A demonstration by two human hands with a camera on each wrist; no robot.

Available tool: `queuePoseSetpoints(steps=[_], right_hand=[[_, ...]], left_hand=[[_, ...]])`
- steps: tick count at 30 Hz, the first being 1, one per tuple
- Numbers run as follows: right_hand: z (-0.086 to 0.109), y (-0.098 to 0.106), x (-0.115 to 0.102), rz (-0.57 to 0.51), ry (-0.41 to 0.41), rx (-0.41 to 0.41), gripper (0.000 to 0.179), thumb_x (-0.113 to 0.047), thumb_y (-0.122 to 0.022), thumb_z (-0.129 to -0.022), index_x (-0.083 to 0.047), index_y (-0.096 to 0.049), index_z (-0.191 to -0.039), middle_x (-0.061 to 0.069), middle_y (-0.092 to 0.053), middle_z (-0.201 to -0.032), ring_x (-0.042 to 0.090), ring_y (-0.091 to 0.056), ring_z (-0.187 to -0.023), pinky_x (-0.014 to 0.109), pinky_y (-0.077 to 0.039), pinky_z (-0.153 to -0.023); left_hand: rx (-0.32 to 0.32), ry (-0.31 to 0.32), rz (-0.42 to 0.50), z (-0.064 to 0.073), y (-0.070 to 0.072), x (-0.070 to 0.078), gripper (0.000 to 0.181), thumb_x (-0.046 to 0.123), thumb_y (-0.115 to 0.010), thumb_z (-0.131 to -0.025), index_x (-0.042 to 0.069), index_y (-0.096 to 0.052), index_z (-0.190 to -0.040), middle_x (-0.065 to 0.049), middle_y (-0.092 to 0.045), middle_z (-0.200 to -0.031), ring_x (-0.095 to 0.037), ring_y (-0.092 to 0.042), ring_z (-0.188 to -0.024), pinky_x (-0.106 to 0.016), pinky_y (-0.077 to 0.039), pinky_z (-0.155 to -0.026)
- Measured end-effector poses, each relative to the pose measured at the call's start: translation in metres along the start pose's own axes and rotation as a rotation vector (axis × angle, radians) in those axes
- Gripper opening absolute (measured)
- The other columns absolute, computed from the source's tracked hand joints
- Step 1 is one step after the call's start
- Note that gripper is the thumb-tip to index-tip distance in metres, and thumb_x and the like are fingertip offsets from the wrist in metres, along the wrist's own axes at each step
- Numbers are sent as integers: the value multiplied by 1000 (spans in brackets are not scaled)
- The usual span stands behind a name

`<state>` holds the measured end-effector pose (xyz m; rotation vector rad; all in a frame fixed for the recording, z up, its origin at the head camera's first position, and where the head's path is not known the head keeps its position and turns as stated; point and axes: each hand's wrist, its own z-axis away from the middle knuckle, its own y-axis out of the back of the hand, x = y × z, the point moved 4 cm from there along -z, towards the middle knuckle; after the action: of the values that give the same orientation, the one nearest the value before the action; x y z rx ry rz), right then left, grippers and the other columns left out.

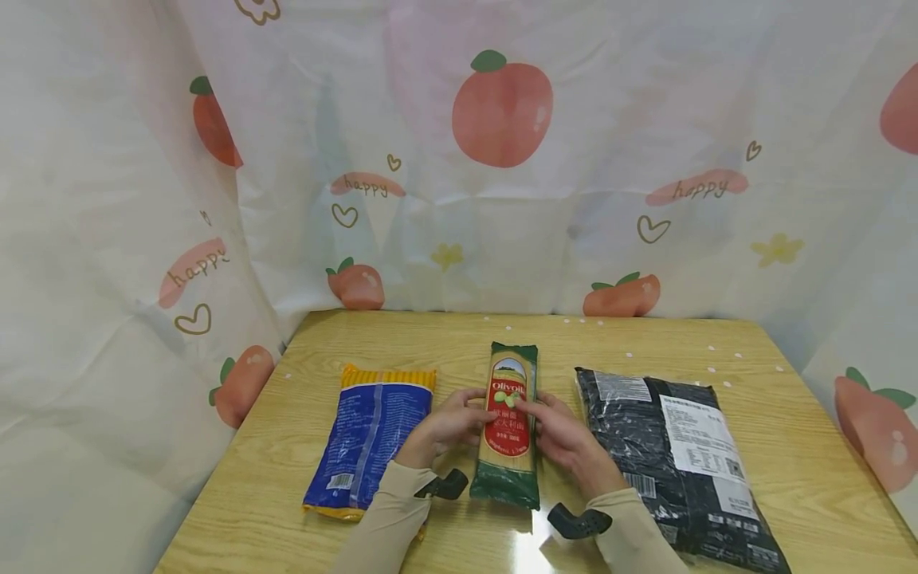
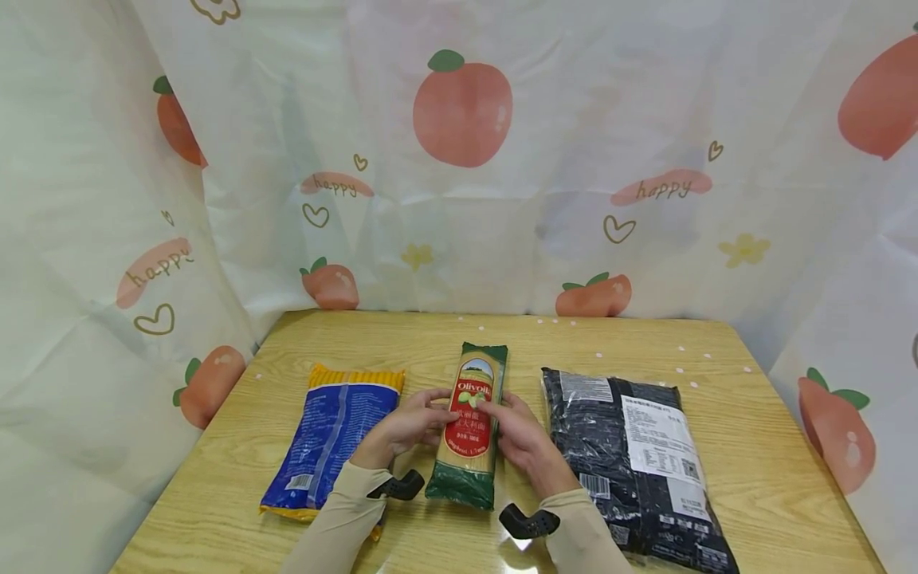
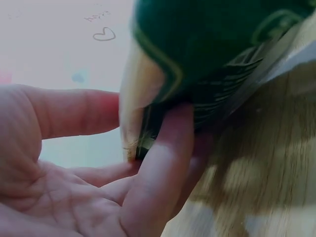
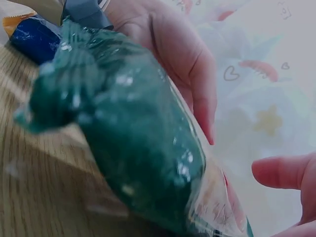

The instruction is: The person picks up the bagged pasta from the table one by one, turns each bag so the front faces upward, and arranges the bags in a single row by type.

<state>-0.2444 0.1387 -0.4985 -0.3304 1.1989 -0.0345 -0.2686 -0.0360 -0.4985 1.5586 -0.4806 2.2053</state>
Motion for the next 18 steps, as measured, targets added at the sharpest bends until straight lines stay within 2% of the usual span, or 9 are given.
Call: queuePoseSetpoints(steps=[11,15,18], right_hand=[[2,3,-5,28,16,-15,66,-17,-51,-107,7,-17,-159,20,-49,-146,17,-57,-118,33,-52,-99],[1,3,-6,29,8,-7,67,-18,-50,-108,5,-15,-161,23,-42,-153,21,-55,-124,37,-50,-104],[0,2,-9,42,8,-15,73,-21,-49,-109,4,-7,-163,26,-33,-159,28,-49,-134,42,-48,-110]], left_hand=[[52,-7,13,-2,-2,-3,59,11,-62,-101,0,-39,-154,-19,-73,-121,-18,-73,-89,-40,-65,-80],[58,-12,35,-1,-3,-2,61,10,-62,-100,-1,-38,-155,-20,-73,-119,-19,-74,-89,-43,-64,-82],[63,-19,58,-4,-2,-2,62,9,-61,-99,-1,-37,-155,-20,-73,-119,-18,-73,-89,-42,-64,-82]])
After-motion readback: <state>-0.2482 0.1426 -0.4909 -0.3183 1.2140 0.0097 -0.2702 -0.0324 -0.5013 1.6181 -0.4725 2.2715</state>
